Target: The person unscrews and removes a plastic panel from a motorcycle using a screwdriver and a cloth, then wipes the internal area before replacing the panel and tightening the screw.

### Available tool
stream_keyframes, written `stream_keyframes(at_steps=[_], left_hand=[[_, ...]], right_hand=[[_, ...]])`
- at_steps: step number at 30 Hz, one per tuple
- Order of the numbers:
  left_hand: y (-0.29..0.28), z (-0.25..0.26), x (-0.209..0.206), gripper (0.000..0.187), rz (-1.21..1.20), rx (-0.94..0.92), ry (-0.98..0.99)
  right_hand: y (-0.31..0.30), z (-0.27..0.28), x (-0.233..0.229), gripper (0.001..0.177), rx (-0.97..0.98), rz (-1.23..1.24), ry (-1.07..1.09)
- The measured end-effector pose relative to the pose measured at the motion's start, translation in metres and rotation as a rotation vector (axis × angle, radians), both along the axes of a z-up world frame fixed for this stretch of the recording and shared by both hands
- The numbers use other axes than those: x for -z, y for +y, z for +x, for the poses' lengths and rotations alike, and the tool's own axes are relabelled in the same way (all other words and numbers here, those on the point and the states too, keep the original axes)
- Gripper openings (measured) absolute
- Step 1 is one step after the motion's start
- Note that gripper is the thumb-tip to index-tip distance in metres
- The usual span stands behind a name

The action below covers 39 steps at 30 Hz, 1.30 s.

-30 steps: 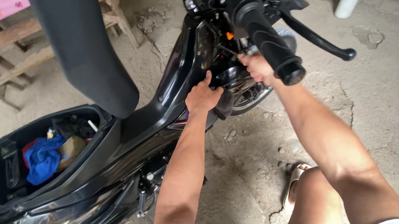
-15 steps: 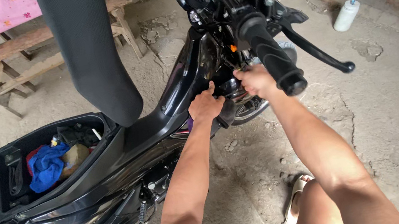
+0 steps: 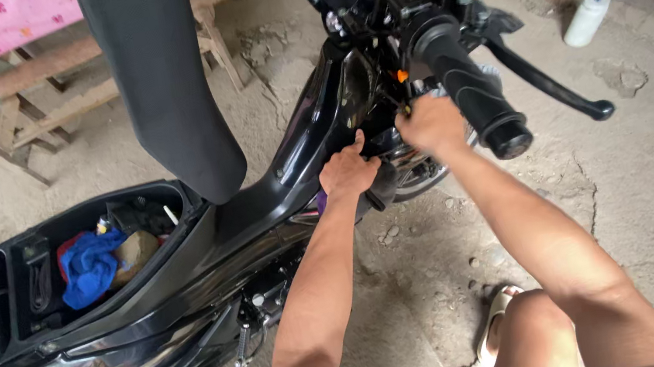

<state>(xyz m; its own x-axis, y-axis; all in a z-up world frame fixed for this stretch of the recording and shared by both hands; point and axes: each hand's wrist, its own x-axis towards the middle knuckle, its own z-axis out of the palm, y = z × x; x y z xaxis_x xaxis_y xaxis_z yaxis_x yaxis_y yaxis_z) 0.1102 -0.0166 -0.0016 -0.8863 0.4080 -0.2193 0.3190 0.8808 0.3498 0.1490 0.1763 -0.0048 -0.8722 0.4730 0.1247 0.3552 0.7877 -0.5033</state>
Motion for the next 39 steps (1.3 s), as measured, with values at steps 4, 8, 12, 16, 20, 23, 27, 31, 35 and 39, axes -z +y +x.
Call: stream_keyframes(at_steps=[4, 8, 12, 16, 20, 23, 27, 31, 35, 39], left_hand=[[-0.003, -0.004, 0.005, 0.073, 0.038, -0.014, 0.011], [-0.003, -0.003, 0.005, 0.077, 0.101, -0.010, -0.003], [-0.006, 0.006, 0.005, 0.082, 0.118, -0.015, -0.027], [-0.007, 0.009, 0.009, 0.092, 0.096, 0.012, 0.017], [-0.002, 0.005, 0.007, 0.090, 0.074, -0.005, 0.027], [0.002, 0.005, 0.006, 0.089, 0.036, -0.007, 0.043], [-0.002, 0.006, 0.006, 0.089, 0.072, -0.009, 0.038], [0.001, 0.004, 0.007, 0.086, 0.077, 0.039, 0.054], [0.006, -0.001, 0.009, 0.062, 0.074, 0.004, 0.055], [0.010, -0.004, 0.007, 0.060, 0.067, 0.009, 0.056]], right_hand=[[0.030, 0.007, 0.002, 0.039, 0.034, -1.055, 0.018], [0.026, 0.009, 0.002, 0.041, 0.002, -1.120, 0.007], [0.007, 0.006, -0.003, 0.042, 0.018, -0.341, -0.062], [-0.019, 0.009, 0.006, 0.044, 0.054, 0.224, -0.062], [0.008, 0.004, -0.002, 0.046, -0.008, -0.557, 0.012], [0.015, 0.006, 0.001, 0.047, -0.014, -1.149, 0.018], [0.010, 0.008, -0.011, 0.049, -0.018, -0.829, -0.045], [-0.020, 0.009, -0.013, 0.051, 0.021, 0.171, -0.123], [-0.015, 0.007, -0.010, 0.053, 0.019, 0.196, -0.054], [0.025, 0.002, -0.016, 0.055, 0.040, -0.929, 0.054]])
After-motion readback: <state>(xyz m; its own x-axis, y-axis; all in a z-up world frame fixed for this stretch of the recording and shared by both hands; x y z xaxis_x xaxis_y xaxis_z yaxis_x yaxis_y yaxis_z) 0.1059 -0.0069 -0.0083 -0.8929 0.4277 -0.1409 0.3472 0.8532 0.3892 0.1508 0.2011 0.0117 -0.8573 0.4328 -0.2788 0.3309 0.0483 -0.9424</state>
